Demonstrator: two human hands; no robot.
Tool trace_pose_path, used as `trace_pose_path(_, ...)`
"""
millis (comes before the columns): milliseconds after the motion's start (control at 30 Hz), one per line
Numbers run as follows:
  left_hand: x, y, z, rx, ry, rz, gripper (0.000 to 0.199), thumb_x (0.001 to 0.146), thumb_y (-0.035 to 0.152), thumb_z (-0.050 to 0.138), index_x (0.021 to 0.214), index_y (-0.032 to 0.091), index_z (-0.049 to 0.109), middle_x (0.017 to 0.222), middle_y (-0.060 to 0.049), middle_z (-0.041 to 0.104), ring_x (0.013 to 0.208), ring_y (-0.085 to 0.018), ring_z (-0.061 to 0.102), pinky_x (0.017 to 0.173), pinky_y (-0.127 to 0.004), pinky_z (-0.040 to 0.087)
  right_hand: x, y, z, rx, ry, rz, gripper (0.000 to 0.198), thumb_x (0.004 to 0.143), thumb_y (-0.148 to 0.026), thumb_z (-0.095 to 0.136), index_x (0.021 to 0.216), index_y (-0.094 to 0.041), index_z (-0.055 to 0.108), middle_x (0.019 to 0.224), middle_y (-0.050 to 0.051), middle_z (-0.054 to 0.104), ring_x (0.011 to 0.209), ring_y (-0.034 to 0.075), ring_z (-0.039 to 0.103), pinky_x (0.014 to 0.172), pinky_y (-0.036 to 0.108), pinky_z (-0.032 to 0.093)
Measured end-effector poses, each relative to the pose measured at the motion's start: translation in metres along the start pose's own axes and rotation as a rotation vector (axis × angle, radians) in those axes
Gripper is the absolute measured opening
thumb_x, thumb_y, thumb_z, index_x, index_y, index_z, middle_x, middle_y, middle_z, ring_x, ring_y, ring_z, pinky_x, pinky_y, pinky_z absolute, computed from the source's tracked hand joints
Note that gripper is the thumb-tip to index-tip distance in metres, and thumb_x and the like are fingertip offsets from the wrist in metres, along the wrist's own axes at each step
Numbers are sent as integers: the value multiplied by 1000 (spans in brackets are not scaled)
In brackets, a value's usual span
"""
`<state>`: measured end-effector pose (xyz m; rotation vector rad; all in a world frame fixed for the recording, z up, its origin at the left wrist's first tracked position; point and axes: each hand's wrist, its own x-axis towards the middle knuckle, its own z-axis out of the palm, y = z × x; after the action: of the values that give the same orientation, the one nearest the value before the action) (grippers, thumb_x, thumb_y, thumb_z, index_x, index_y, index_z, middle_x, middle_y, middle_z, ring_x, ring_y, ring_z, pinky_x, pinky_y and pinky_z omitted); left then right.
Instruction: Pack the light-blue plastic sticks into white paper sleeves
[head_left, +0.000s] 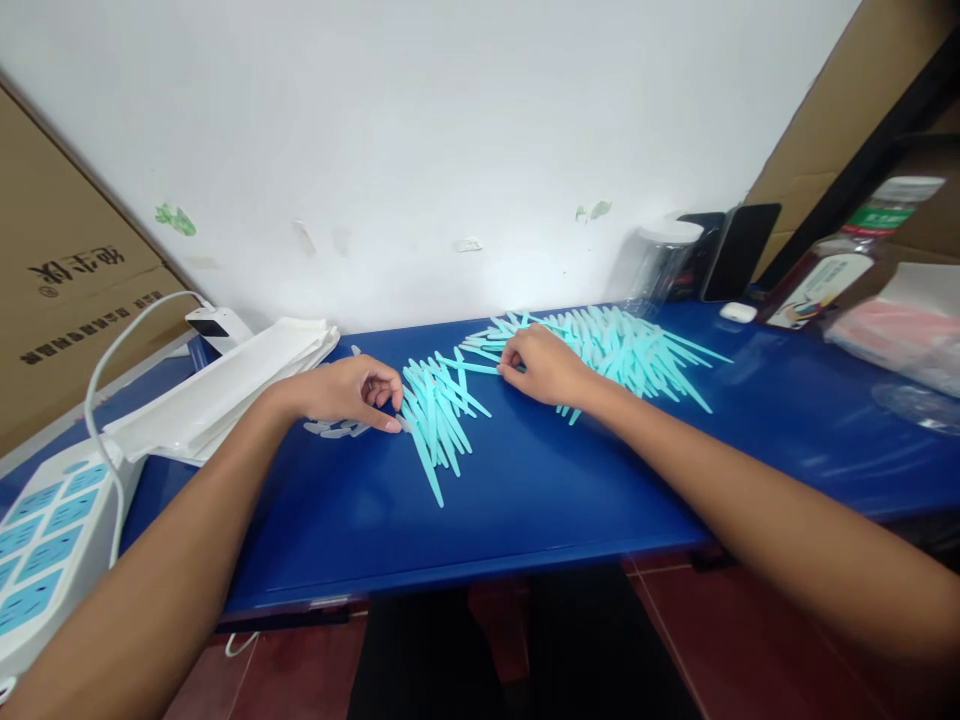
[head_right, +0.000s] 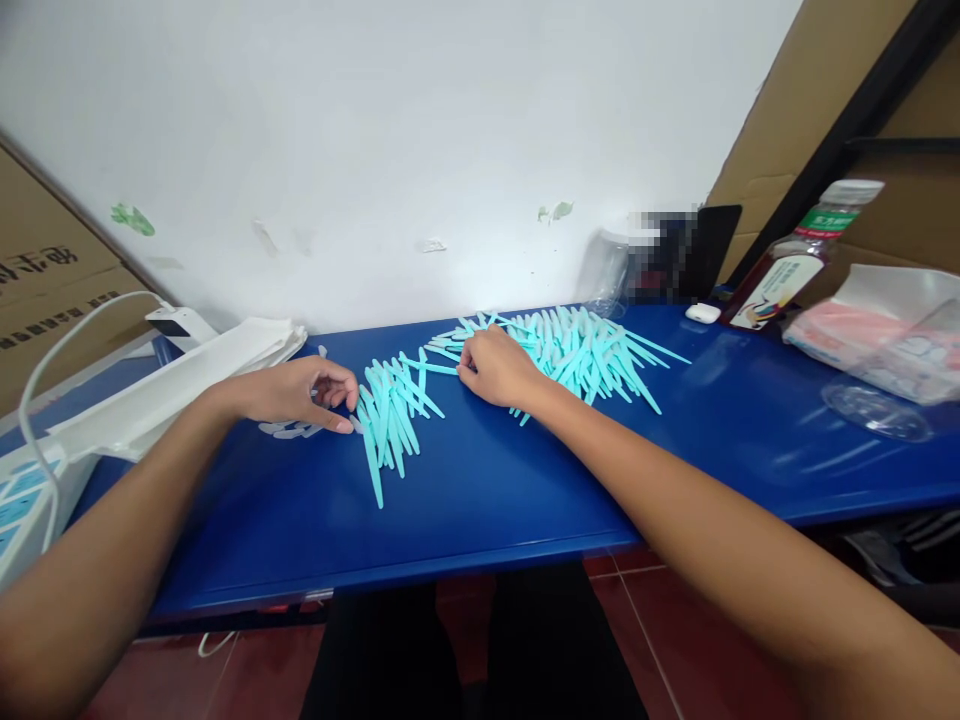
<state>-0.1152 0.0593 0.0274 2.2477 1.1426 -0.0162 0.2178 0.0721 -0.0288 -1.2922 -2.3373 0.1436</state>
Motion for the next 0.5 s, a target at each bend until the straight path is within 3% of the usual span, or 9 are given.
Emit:
trace_pose_path(167,1,6,2,-1,-24,42,28,77,53,84,93,29,82,78,-2,64,75,-18,57,67,-28,42,-1,-1,1,-14,-13,-25,17,94,-33,74,89,-17,72,92,11,70,96,29,57,82,38,41)
trace_pose_path(367,1,14,5,-36,-51,58,28,74,51,86,93,30,84,81,-2,64,78,-18,56,68,-28,41,-1,-3,-2,-13,-65,-10,19,96,-27,70,80,-18,70,86,10,70,97,30,58,83,38,42)
trace_pose_path(500,1,18,6,-40,-42,63,30,73,51,87,94,30,85,79,-1,61,75,-17,54,67,-28,39,0,0,-10,20,-3,28,19,98,-27,66,80,-19,68,87,10,71,94,29,60,87,40,43)
